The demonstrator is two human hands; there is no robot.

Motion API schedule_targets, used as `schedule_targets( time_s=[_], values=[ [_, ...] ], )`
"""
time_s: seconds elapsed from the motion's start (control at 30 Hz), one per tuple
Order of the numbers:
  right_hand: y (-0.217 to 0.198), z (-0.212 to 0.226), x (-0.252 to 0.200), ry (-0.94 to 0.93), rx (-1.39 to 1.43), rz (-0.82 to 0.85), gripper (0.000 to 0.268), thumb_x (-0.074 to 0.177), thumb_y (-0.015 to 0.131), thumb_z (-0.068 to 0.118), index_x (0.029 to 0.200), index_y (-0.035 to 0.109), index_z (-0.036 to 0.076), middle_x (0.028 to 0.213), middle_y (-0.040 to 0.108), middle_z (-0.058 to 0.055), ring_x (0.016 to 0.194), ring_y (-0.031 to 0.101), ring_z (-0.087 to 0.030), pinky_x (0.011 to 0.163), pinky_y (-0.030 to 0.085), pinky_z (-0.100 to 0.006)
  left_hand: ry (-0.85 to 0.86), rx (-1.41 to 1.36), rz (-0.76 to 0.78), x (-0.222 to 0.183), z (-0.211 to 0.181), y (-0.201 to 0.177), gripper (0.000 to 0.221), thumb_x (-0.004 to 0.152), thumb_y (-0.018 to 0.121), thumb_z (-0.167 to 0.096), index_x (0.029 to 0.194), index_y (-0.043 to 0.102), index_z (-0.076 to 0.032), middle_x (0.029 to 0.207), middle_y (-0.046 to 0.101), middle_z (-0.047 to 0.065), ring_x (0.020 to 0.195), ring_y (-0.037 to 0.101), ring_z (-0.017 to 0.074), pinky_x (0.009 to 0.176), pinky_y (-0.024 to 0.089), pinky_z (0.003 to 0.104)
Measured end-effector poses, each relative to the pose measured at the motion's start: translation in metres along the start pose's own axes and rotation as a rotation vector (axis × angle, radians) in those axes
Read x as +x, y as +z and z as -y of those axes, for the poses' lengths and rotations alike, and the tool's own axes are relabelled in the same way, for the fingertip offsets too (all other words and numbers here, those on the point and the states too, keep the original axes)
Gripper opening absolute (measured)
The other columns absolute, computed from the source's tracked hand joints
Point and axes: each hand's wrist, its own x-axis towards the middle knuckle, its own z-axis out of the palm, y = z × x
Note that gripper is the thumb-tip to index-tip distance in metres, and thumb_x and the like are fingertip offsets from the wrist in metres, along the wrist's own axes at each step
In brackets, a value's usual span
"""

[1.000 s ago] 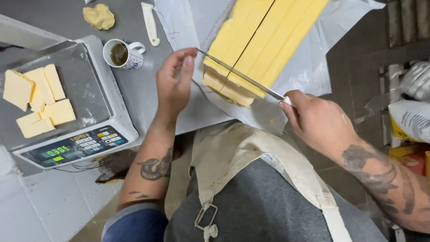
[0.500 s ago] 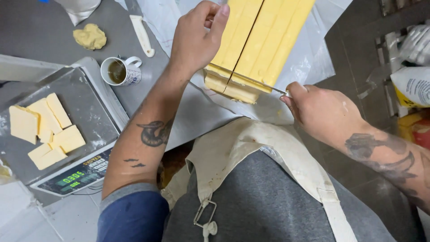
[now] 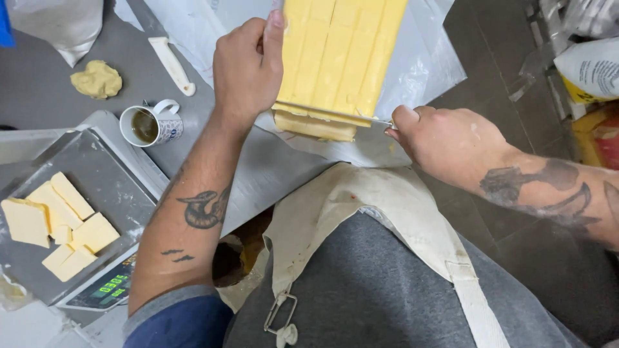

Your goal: Cutting a large block of butter into smaller pieces and arranging them on a sheet of dough for lamination.

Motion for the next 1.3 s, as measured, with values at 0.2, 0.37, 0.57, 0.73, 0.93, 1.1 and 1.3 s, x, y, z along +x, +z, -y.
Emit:
schedule_targets(
  time_s=[0.2, 0.37, 0.57, 0.73, 0.93, 1.1, 1.3],
  values=[
    [0.001, -0.004, 0.003, -0.030, -0.002, 0.040, 0.046, 0.130, 0.043, 0.052, 0.125, 0.059, 0.009, 0.084, 0.080, -0.016, 0.068, 0.079, -0.046, 0.057, 0.059, -0.059, 0.011, -0.043, -0.037, -0.004, -0.002, 0.000, 0.063, 0.128, 0.041, -0.054, 0.085, 0.056, -0.010, 0.071, 0.049, 0.001, 0.069, 0.050, 0.0206, 0.063, 0.037, 0.045],
    [-0.001, -0.003, 0.005, -0.028, 0.014, 0.076, 0.046, 0.129, 0.043, 0.052, 0.127, 0.058, 0.008, 0.082, 0.080, -0.014, 0.067, 0.079, -0.046, 0.057, 0.060, -0.059, 0.078, -0.045, -0.041, -0.004, 0.004, 0.003, 0.060, 0.131, 0.043, -0.047, 0.084, 0.045, -0.010, 0.071, 0.044, 0.001, 0.068, 0.043, 0.0215, 0.062, 0.032, 0.046],
    [-0.008, 0.001, 0.009, 0.008, 0.053, 0.167, 0.048, 0.130, 0.042, 0.052, 0.128, 0.057, 0.007, 0.087, 0.081, -0.016, 0.073, 0.080, -0.046, 0.063, 0.061, -0.060, 0.136, -0.004, -0.018, -0.001, 0.011, 0.004, 0.057, 0.132, 0.044, -0.041, 0.084, 0.043, -0.009, 0.069, 0.046, 0.004, 0.065, 0.044, 0.0240, 0.061, 0.032, 0.048],
    [-0.025, 0.011, 0.011, 0.053, 0.116, 0.264, 0.046, 0.131, 0.041, 0.051, 0.127, 0.055, 0.007, 0.085, 0.079, -0.013, 0.073, 0.078, -0.041, 0.066, 0.059, -0.057, 0.155, 0.032, -0.007, -0.001, 0.016, 0.007, 0.060, 0.132, 0.048, -0.042, 0.082, 0.049, -0.009, 0.067, 0.052, 0.005, 0.062, 0.050, 0.0263, 0.059, 0.034, 0.050],
    [0.004, 0.001, 0.019, -0.019, 0.135, 0.104, 0.044, 0.131, 0.047, 0.051, 0.116, 0.052, 0.010, 0.071, 0.072, -0.007, 0.059, 0.073, -0.038, 0.053, 0.054, -0.056, 0.036, 0.194, 0.179, 0.001, -0.006, -0.006, 0.067, 0.127, 0.044, -0.057, 0.084, 0.059, -0.008, 0.065, 0.058, 0.009, 0.059, 0.059, 0.0365, 0.056, 0.038, 0.057],
    [0.002, -0.005, 0.021, -0.063, 0.191, 0.080, 0.043, 0.131, 0.046, 0.049, 0.112, 0.053, 0.011, 0.066, 0.068, -0.004, 0.053, 0.069, -0.036, 0.050, 0.052, -0.054, -0.016, 0.345, 0.216, 0.005, -0.010, 0.004, 0.076, 0.125, 0.037, -0.064, 0.092, 0.066, -0.001, 0.077, 0.070, 0.023, 0.068, 0.065, 0.0527, 0.060, 0.044, 0.067],
    [0.034, -0.019, 0.036, -0.186, 0.174, 0.003, 0.044, 0.130, 0.048, 0.050, 0.112, 0.054, 0.010, 0.058, 0.058, -0.006, 0.047, 0.064, -0.038, 0.049, 0.053, -0.056, -0.016, 0.383, 0.265, 0.001, -0.005, 0.002, 0.075, 0.128, 0.033, -0.064, 0.092, 0.060, -0.003, 0.076, 0.064, 0.017, 0.062, 0.059, 0.0456, 0.056, 0.041, 0.062]
  ],
)
